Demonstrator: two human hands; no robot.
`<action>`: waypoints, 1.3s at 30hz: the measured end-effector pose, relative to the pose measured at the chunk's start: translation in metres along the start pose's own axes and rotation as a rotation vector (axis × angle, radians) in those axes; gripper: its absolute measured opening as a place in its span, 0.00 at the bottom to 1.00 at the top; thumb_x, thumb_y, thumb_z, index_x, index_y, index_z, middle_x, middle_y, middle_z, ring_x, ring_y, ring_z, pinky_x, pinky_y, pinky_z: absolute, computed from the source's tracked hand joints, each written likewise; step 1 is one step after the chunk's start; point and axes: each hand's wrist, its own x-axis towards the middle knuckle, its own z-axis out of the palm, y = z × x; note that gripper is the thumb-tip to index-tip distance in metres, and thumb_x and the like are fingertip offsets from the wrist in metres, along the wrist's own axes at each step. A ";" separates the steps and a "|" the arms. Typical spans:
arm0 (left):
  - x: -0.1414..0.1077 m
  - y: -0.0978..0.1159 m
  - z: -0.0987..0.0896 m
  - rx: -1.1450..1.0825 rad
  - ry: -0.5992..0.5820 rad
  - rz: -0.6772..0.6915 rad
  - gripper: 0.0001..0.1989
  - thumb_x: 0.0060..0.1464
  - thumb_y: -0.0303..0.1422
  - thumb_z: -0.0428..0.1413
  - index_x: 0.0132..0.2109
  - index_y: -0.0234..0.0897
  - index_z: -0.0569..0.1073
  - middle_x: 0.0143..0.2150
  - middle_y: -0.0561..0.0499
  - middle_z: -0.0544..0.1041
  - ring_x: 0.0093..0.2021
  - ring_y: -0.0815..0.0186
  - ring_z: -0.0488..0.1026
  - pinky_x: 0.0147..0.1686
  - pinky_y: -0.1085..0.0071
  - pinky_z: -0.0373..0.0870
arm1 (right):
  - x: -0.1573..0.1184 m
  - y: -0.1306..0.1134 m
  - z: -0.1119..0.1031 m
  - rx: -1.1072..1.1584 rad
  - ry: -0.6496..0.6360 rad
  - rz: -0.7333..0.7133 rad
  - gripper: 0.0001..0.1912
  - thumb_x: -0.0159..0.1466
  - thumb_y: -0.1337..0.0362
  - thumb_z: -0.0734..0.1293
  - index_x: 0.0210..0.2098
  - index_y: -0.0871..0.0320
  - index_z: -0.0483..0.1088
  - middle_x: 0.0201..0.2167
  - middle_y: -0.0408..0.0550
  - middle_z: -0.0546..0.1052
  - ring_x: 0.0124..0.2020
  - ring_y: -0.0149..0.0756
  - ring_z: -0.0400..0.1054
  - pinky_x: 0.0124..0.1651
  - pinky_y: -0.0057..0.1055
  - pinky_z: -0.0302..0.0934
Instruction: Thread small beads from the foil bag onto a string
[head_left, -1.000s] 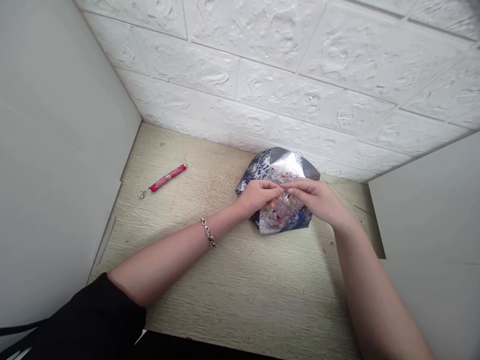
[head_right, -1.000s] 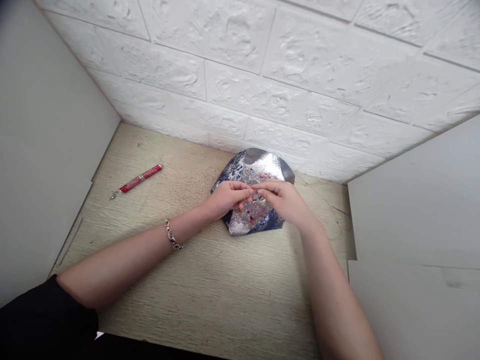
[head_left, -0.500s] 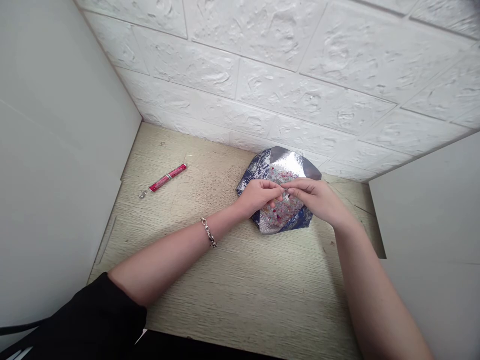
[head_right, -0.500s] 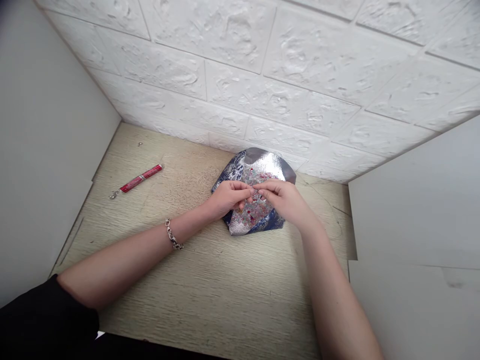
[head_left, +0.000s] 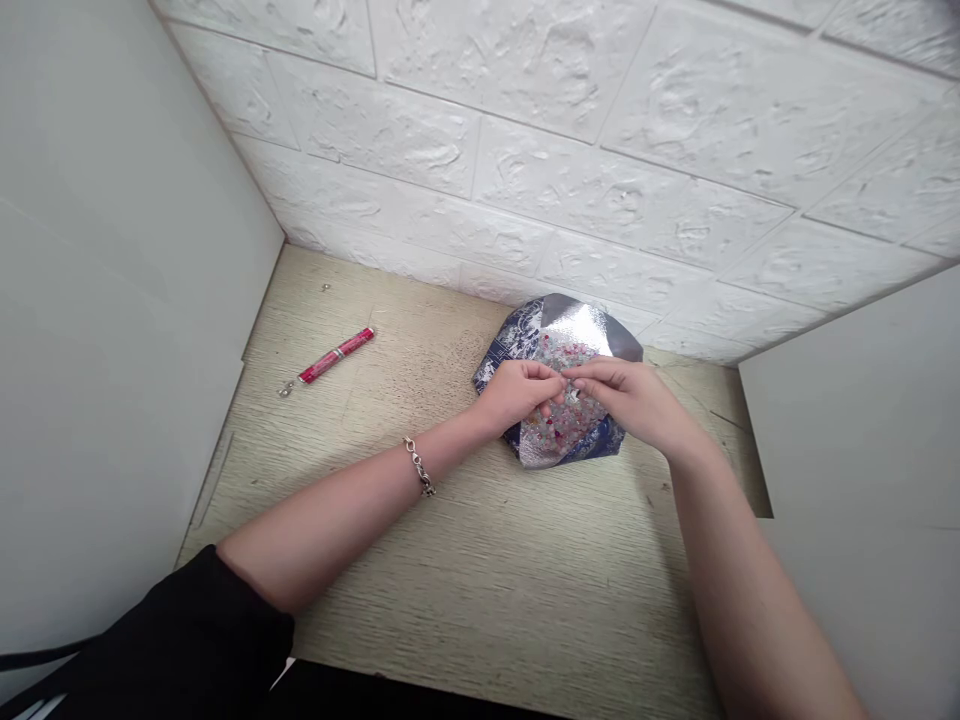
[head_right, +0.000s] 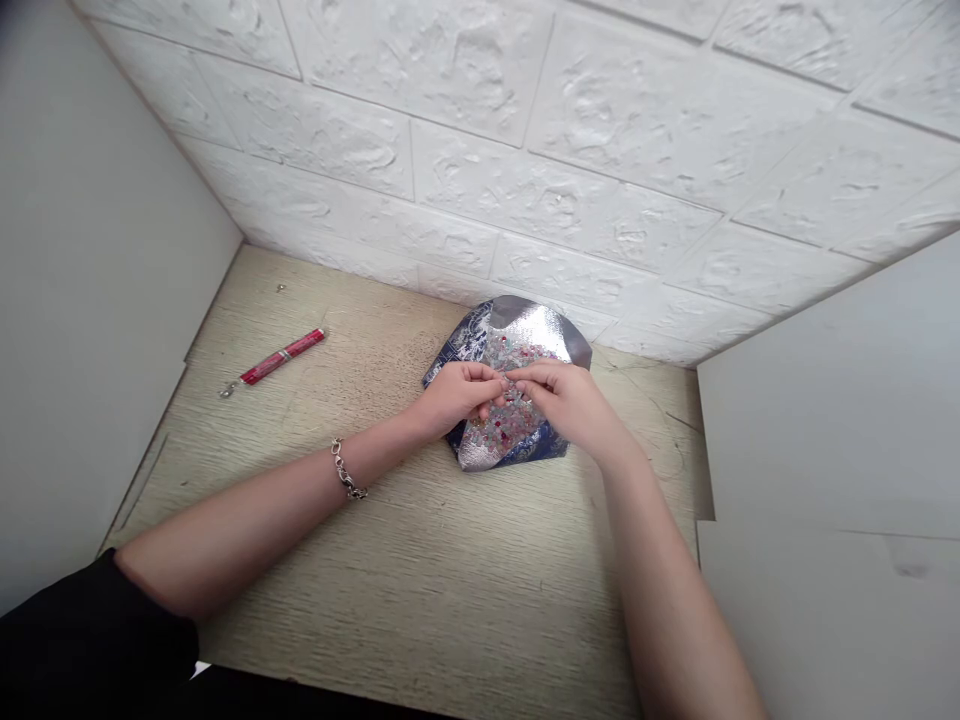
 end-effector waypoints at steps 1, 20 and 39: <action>0.000 0.000 0.000 0.001 0.000 0.002 0.07 0.43 0.32 0.53 0.26 0.32 0.67 0.23 0.54 0.69 0.15 0.81 0.60 0.15 0.79 0.53 | 0.000 0.001 0.000 -0.003 -0.002 -0.003 0.11 0.57 0.67 0.60 0.36 0.54 0.73 0.34 0.44 0.74 0.37 0.34 0.66 0.41 0.33 0.60; -0.001 0.001 0.001 0.040 0.006 0.005 0.06 0.43 0.31 0.52 0.25 0.32 0.66 0.22 0.55 0.69 0.15 0.80 0.59 0.16 0.79 0.55 | 0.000 0.000 0.002 -0.044 -0.013 -0.013 0.12 0.58 0.65 0.59 0.36 0.54 0.73 0.34 0.45 0.74 0.36 0.35 0.66 0.41 0.34 0.60; -0.002 0.002 0.001 0.050 0.012 0.012 0.05 0.43 0.30 0.51 0.24 0.32 0.66 0.22 0.54 0.69 0.16 0.81 0.60 0.16 0.80 0.54 | 0.000 -0.003 0.002 -0.121 -0.013 -0.040 0.12 0.58 0.67 0.58 0.36 0.54 0.73 0.33 0.44 0.74 0.36 0.34 0.67 0.40 0.32 0.60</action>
